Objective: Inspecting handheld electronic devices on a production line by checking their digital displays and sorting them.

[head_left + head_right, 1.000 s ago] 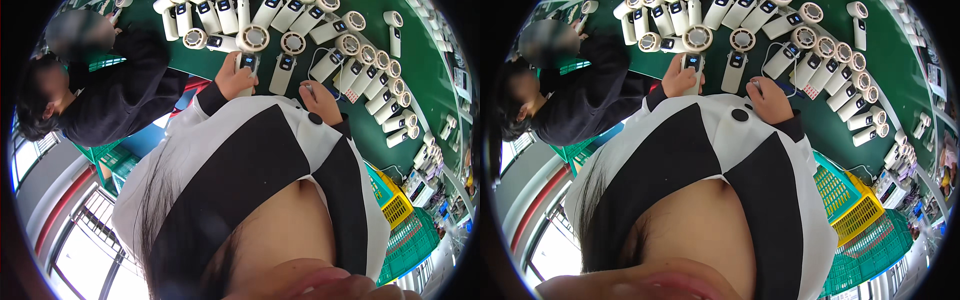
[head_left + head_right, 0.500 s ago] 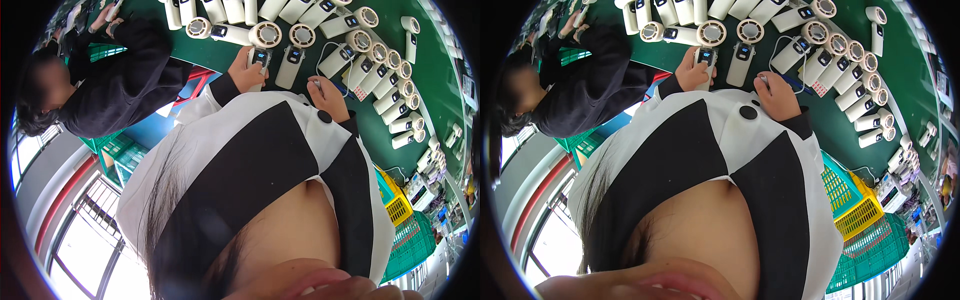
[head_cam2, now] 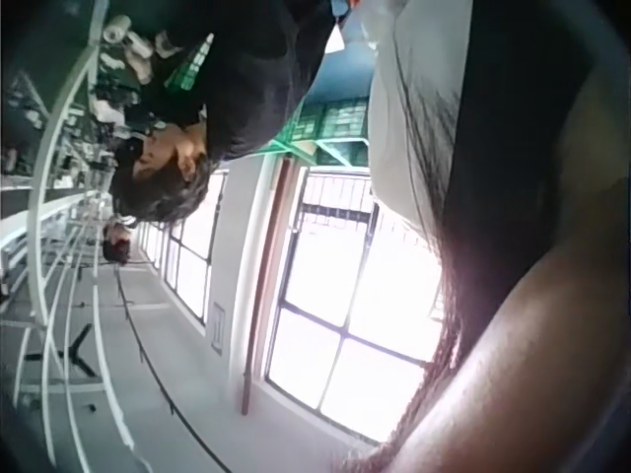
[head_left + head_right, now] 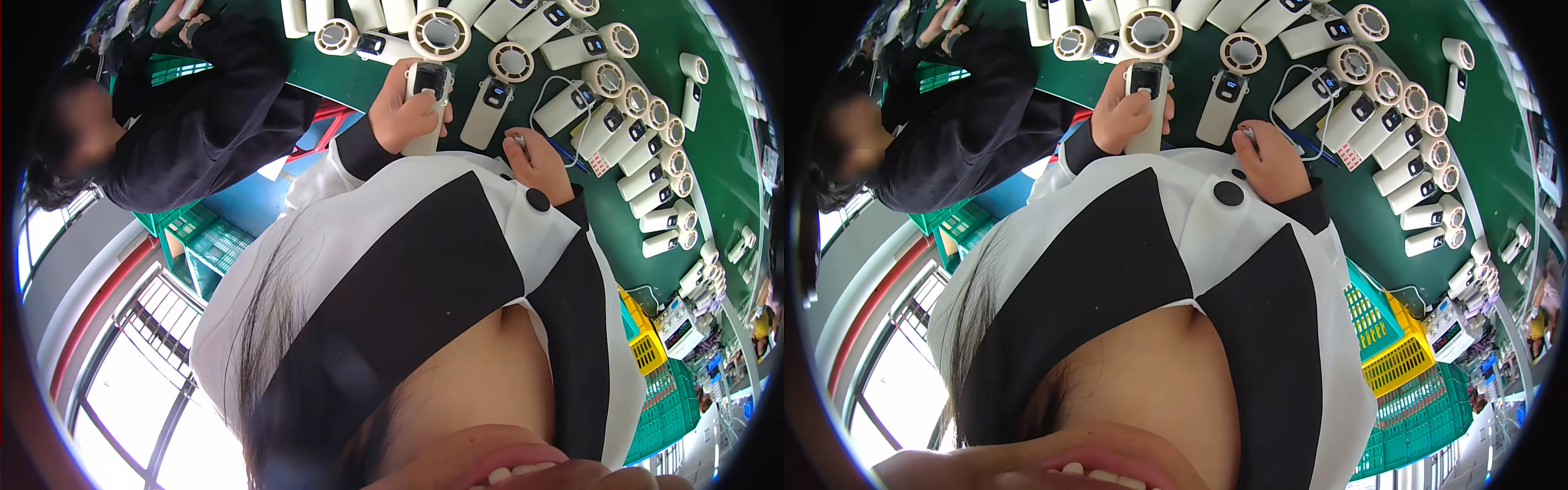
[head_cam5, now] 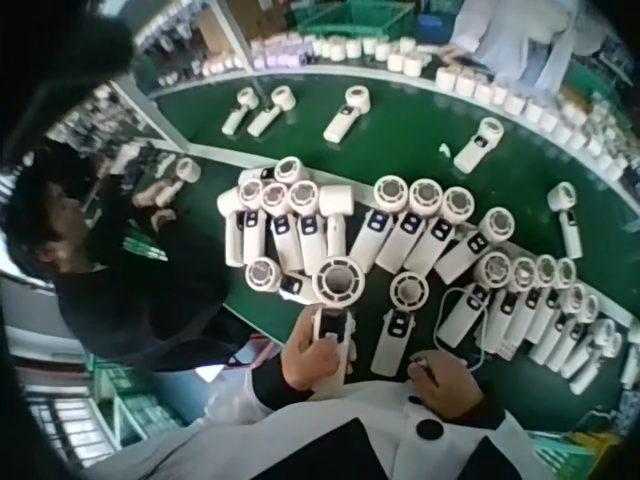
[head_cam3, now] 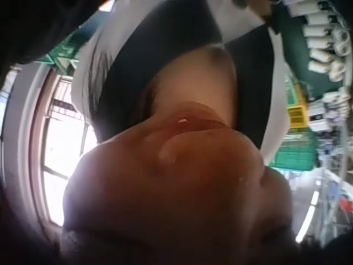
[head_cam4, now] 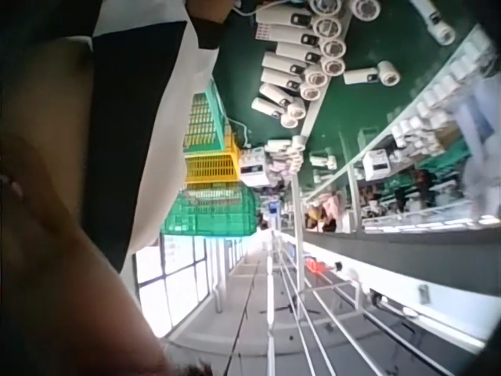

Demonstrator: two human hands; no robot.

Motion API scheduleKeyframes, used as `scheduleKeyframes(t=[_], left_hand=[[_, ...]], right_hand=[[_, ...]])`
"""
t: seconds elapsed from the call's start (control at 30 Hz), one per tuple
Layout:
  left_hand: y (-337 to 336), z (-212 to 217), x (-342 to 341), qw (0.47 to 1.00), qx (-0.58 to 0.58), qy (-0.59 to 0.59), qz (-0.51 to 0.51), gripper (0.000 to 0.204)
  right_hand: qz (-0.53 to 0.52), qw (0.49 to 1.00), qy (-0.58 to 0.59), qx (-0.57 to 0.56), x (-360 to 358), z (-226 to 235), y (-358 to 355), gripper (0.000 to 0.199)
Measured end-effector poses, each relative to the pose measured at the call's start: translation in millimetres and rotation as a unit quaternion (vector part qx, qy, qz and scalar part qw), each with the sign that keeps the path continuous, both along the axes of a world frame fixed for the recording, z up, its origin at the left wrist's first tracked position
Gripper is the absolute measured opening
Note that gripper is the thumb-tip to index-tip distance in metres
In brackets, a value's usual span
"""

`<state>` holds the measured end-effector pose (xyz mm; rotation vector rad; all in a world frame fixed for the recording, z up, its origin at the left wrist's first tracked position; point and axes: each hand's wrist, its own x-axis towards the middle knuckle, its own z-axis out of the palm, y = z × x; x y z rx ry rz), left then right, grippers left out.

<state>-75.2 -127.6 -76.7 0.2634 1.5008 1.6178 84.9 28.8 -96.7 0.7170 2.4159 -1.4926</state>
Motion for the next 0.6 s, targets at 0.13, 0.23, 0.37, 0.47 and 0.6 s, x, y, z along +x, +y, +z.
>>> scheduleKeyframes(t=[0.13,0.23,0.37,0.47,0.6], left_hand=[[0.3,-2.6,-0.8,1.000,0.007,0.007,0.011,0.056],[-2.3,-10.8,0.8,0.999,0.005,-0.027,0.023,0.051],[1.0,-17.0,5.3,0.998,-0.004,-0.052,0.033,0.049],[3.5,-21.9,9.0,0.997,-0.013,-0.065,0.042,0.049],[5.7,-33.6,8.6,0.998,-0.028,-0.044,0.021,0.054]], right_hand=[[-0.003,1.000,-0.008,-0.005,-5.5,0.6,-2.6,0.028],[-0.043,0.999,-0.009,0.011,-11.2,-6.1,-6.5,0.030],[-0.101,0.994,-0.035,-0.014,-19.8,-16.6,-4.4,0.032],[-0.144,0.987,-0.061,-0.045,-24.9,-23.0,-3.4,0.034],[-0.185,0.981,-0.044,-0.042,-31.2,-26.0,-2.5,0.037]])
